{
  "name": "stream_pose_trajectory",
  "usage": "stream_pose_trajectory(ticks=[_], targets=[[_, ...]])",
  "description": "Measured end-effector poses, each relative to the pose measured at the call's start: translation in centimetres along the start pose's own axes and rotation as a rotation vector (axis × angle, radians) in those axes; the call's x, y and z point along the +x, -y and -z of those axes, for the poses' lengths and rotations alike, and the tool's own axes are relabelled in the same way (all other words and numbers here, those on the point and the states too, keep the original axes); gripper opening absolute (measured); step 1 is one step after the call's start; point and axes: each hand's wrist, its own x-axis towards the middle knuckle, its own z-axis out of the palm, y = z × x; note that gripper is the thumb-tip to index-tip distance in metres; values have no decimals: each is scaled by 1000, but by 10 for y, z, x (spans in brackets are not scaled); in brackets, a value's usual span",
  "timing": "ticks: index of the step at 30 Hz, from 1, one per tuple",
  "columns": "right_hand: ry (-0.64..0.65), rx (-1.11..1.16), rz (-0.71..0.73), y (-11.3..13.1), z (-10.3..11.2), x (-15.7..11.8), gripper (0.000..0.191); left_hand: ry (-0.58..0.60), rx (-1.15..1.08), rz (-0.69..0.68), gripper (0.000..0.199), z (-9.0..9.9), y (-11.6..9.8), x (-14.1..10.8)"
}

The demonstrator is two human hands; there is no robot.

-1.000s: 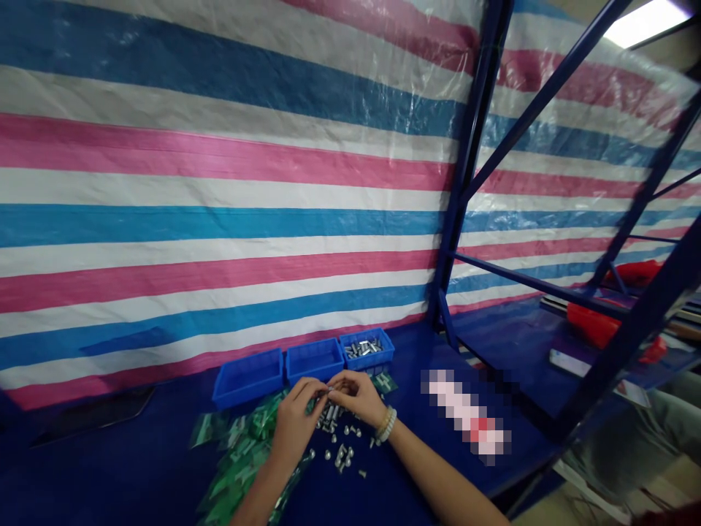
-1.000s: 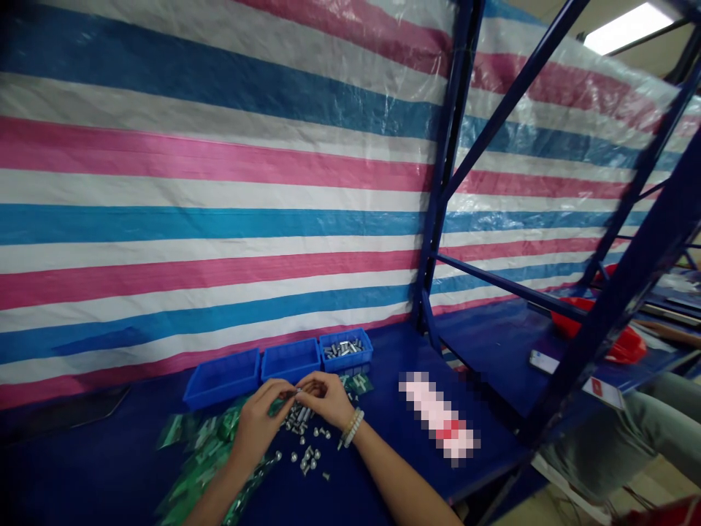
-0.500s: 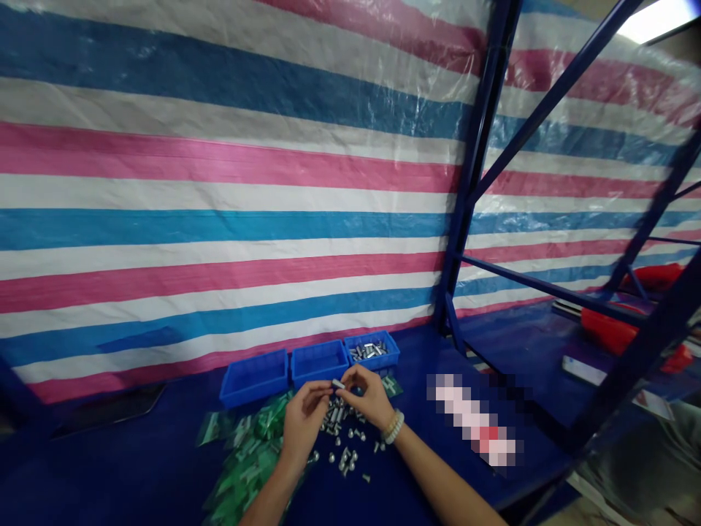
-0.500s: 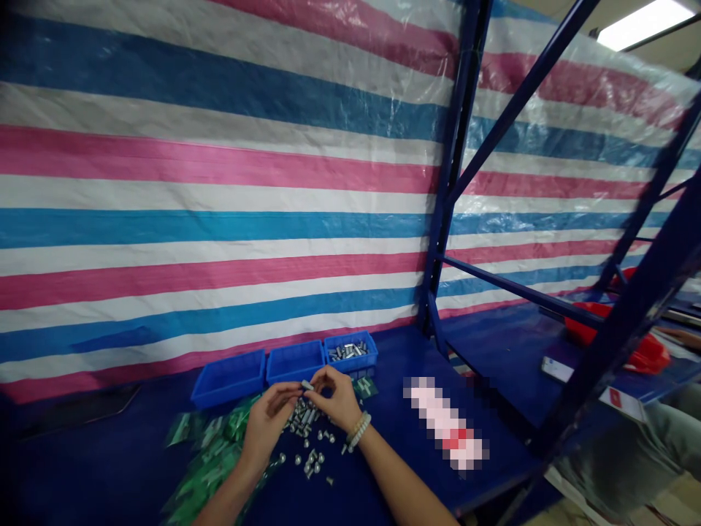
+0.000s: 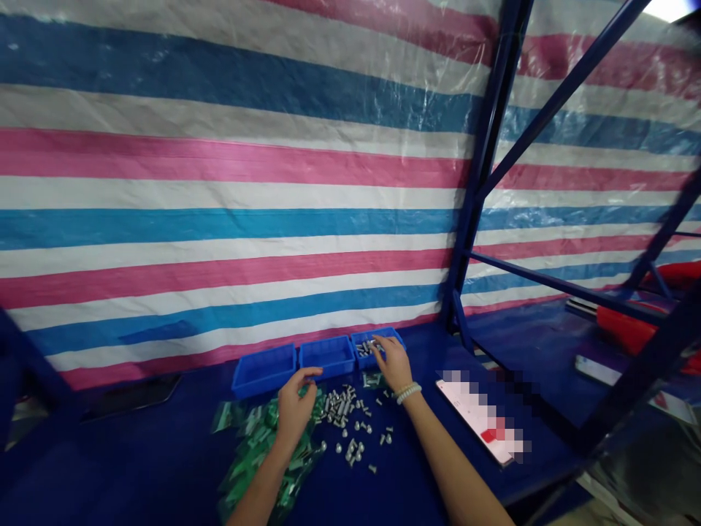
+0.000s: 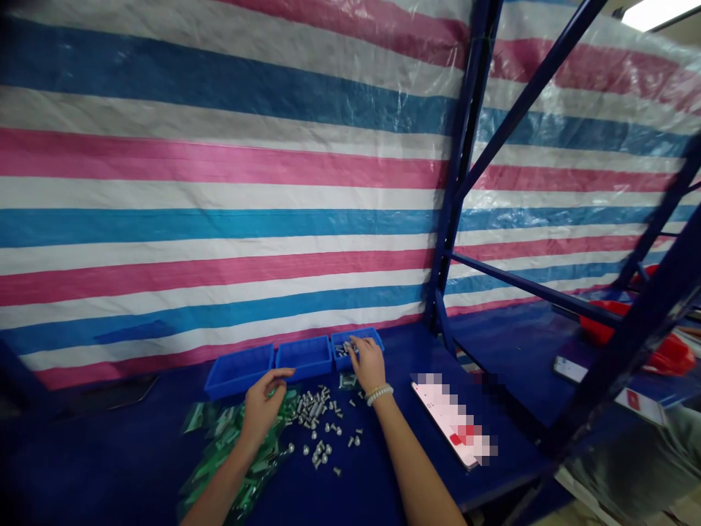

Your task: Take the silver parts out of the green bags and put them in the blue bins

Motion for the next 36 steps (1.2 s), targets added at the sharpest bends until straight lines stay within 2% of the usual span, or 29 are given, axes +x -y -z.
stream_pose_trajectory(ticks=[3,5,8,11,14,19,25,31,36], targets=[[-8,-150,25,-8,3,-6,25,124,146,-47,24,3,0,2],[44,-192,77,-5,1,-13,24,219,270,-130,23,2,-3,0],[283,-111,189,8,-7,-24,22,312,468,-223,25,0,-6,-6],[549,-81,270,22,-16,-35,21,363,601,-227,26,1,-6,-9],[675,-132,283,33,-21,-40,17,390,668,-197,26,4,-4,-8],[700,-238,266,37,-18,-39,16,408,711,-169,26,6,-4,-7],[719,-302,265,41,-15,-41,15,310,687,-194,25,4,-7,-7],[716,-273,251,41,-17,-43,19,250,619,-254,23,1,-10,-9],[707,-144,215,36,-18,-43,20,224,544,-293,22,-1,-12,-10]])
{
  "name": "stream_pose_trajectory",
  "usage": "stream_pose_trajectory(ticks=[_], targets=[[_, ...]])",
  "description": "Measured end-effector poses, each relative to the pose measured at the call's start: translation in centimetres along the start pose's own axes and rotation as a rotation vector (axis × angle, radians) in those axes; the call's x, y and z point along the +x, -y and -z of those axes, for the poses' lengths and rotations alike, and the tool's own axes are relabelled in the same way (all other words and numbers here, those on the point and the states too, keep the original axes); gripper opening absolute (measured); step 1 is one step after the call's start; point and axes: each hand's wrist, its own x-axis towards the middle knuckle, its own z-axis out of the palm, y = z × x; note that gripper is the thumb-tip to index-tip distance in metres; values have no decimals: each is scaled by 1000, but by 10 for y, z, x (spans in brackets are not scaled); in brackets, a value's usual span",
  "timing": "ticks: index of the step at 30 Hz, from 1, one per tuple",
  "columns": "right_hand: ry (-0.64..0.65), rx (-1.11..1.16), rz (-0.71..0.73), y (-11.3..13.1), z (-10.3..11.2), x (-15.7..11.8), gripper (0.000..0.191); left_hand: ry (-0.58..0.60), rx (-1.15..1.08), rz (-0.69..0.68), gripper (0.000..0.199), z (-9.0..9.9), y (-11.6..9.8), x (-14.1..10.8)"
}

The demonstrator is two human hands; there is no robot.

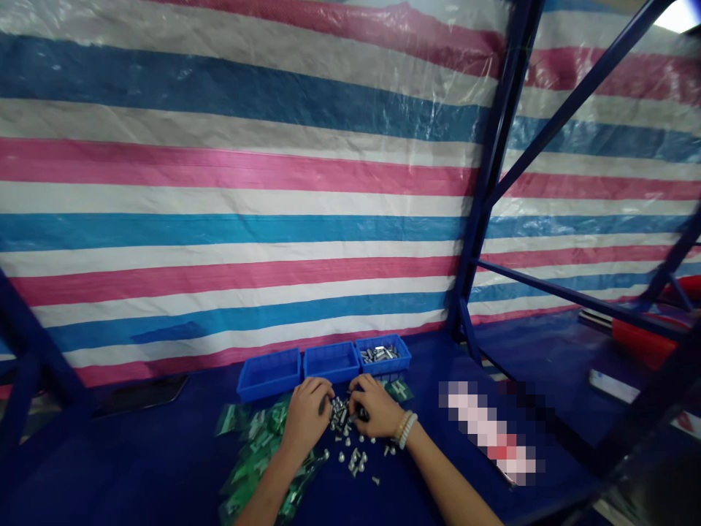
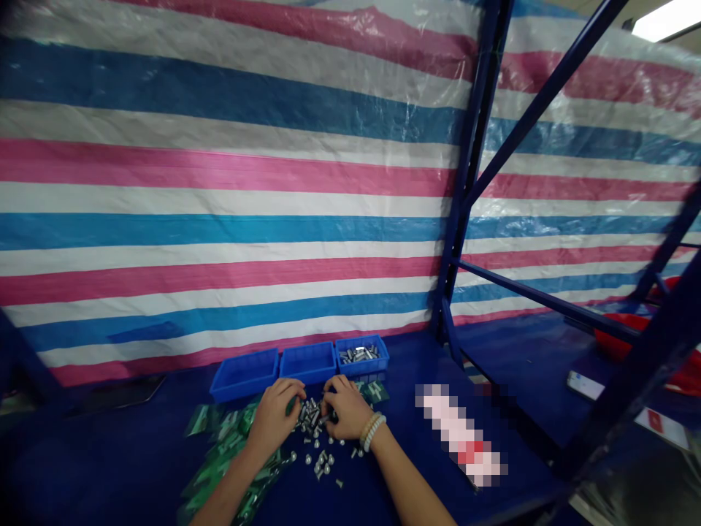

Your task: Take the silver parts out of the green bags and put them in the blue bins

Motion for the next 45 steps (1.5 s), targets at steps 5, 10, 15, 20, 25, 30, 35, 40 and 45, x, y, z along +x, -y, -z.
stream_pose_trajectory(ticks=[5,10,15,20,25,30,35,40,45], targets=[[-191,202,-2,3,4,3,16,-58,-201,52,24,-2,-6,1],[-347,313,-32,14,10,7,9,-37,-444,143,34,-10,-12,-1],[-442,310,-2,19,13,7,5,86,-641,275,29,-15,-16,-2],[-428,344,16,21,12,6,12,216,-909,372,25,-18,-17,-3],[-437,397,-44,18,11,6,9,62,-955,466,28,-15,-12,-2],[-435,611,-112,13,4,9,10,10,-916,362,26,-6,-17,2],[-400,836,-155,9,3,10,18,13,-785,269,24,-4,-19,2],[-572,651,-193,-17,24,7,21,15,-252,178,26,-8,-12,-3],[-831,502,-335,-49,35,2,27,77,-46,53,19,-10,-14,-6]])
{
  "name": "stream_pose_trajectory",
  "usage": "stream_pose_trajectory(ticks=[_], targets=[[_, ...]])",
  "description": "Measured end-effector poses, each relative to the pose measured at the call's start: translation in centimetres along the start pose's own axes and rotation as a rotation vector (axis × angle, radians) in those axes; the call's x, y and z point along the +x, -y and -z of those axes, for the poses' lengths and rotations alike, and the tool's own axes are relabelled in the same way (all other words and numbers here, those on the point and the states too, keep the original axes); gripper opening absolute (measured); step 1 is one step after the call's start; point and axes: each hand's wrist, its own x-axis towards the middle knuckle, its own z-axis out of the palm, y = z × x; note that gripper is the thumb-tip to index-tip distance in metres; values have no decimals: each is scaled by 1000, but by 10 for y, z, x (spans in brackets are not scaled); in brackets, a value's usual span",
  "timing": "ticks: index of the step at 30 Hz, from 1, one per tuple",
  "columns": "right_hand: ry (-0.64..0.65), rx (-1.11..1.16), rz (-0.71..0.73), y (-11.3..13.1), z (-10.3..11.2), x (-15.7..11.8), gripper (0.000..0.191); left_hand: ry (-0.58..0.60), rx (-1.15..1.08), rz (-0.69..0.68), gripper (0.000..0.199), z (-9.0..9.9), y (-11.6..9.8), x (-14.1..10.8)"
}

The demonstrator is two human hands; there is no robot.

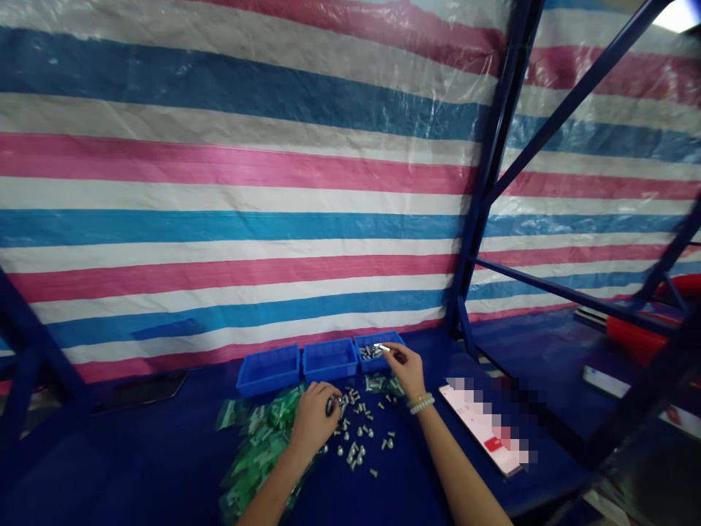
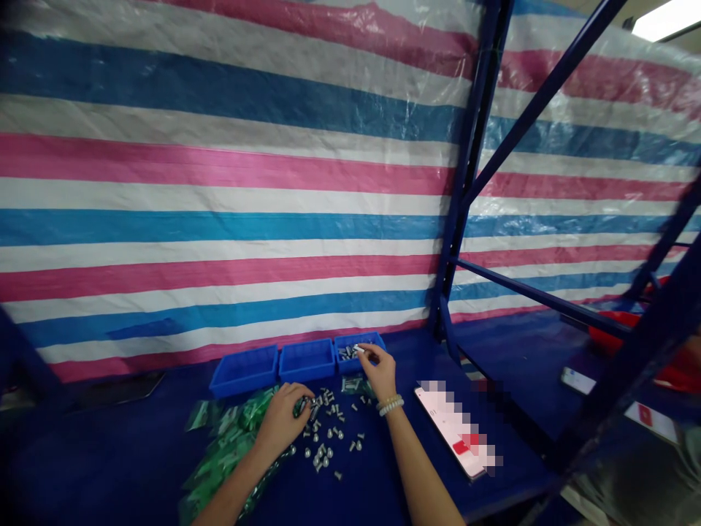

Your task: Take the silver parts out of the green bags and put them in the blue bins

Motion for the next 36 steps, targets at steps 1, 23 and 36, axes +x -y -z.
stream_pose_trajectory(ticks=[1,23,36], targets=[[-29,-9,-11,-4,2,1,29,14,17,-9,17,0,-2,0],[-109,-56,17,-17,-2,-5,26,106,338,-67,10,-3,-5,-7],[-81,-93,49,-16,-10,-10,21,83,197,-90,5,-2,-14,-8]])
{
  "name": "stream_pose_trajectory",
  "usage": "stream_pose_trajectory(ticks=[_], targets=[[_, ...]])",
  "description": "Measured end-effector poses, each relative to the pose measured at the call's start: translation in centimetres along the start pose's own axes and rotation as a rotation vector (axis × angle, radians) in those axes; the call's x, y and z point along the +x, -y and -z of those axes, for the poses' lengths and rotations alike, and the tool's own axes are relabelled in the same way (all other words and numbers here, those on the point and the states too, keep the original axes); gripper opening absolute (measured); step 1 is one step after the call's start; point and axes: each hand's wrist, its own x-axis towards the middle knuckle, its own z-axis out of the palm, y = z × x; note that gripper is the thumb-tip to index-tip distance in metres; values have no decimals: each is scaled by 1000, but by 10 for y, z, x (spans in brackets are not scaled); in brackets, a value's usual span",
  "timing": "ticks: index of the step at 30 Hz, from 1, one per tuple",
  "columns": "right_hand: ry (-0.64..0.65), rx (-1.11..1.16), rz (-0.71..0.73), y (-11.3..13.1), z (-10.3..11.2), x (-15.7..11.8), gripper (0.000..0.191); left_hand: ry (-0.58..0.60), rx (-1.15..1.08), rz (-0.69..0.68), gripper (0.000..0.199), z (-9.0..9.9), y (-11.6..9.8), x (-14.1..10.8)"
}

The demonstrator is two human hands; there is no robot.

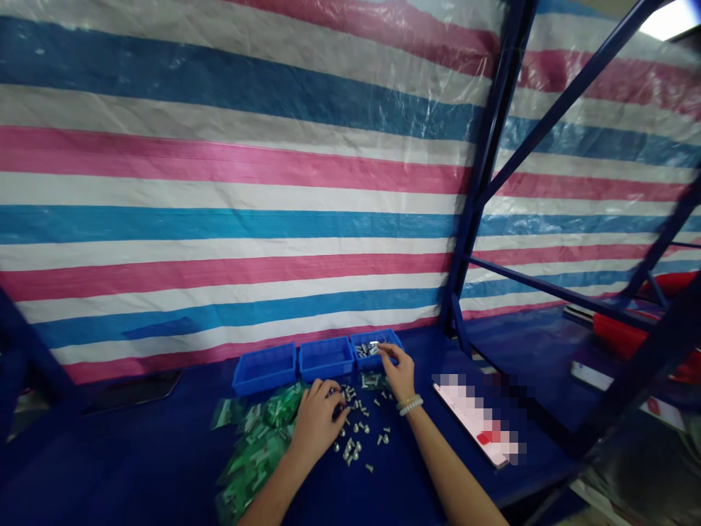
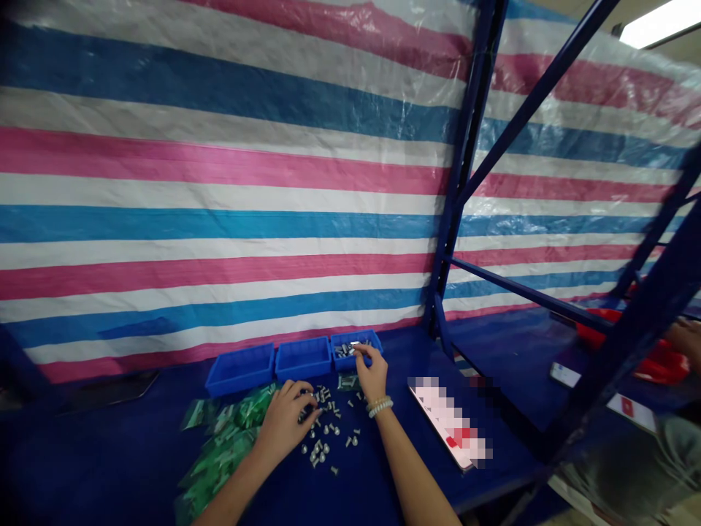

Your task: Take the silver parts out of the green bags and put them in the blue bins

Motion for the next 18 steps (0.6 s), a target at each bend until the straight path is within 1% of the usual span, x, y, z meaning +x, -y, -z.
stream_pose_trajectory(ticks=[2,6,10,18], targets=[[5,-5,7,0,0,0,20,26,11,-11,5,-1,-3,-1],[15,-13,23,3,-1,0,19,75,41,1,11,-4,-3,-2],[35,-23,48,8,-2,-2,18,94,63,53,12,-4,-2,-1],[105,-68,118,18,-6,-10,17,123,55,52,13,-7,0,-3]])
